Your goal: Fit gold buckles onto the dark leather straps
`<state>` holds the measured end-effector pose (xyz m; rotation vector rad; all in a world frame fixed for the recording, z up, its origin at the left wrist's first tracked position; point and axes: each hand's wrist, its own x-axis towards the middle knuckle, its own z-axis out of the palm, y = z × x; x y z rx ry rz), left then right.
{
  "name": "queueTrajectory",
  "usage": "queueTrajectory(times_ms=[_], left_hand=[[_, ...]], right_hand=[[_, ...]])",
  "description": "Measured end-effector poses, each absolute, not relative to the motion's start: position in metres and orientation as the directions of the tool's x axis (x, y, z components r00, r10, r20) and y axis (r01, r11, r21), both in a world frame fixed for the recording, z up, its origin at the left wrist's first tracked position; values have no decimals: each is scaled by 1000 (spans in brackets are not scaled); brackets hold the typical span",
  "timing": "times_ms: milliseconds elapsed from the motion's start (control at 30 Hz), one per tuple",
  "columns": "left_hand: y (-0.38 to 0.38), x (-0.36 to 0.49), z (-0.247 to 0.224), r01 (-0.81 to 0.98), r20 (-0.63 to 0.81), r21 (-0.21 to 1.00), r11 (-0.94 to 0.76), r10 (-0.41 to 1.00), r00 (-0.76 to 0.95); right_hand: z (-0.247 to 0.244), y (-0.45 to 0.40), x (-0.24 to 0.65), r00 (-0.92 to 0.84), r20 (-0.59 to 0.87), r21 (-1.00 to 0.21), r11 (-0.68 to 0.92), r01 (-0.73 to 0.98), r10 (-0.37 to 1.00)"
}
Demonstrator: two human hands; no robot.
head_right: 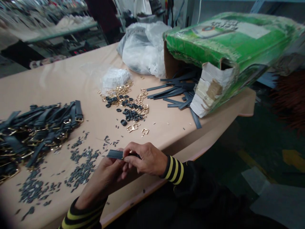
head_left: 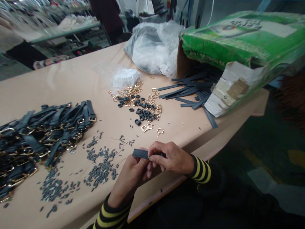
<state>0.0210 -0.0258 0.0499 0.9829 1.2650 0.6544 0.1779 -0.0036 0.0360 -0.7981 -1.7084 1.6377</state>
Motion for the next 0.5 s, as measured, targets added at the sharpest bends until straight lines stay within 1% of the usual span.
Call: queueTrajectory(times_ms=[67,133,167,200,300,367,433,500], left_hand=[[-26,18,53,246,-384,903,353,919,90],[-28,16,55,317,-301,907,276,953,31],[-30,16,55,299,-289,916,268,957,27],[-32,16,55,242,-297,928,282,954,28],[-35,20,52,-13,-354,935,354,935,-14],[-36,24,47,-124,-367,926,357,928,-70],[-36,25,42,-164,-356,927,337,928,-107],[-37,25,38,-136,-330,940,313,935,-133]], right_hand=[[34,-2,178,-612,4,-1000,19,18,791],[33,0,178,-589,-10,-1000,8,27,808],[33,0,178,-580,-11,-1000,6,27,815],[33,1,178,-574,-8,-1000,9,27,819],[34,1,179,-567,17,-996,60,58,824],[34,1,179,-548,31,-989,107,107,836],[35,0,179,-518,40,-980,136,148,854],[36,1,179,-493,38,-975,140,172,869]])
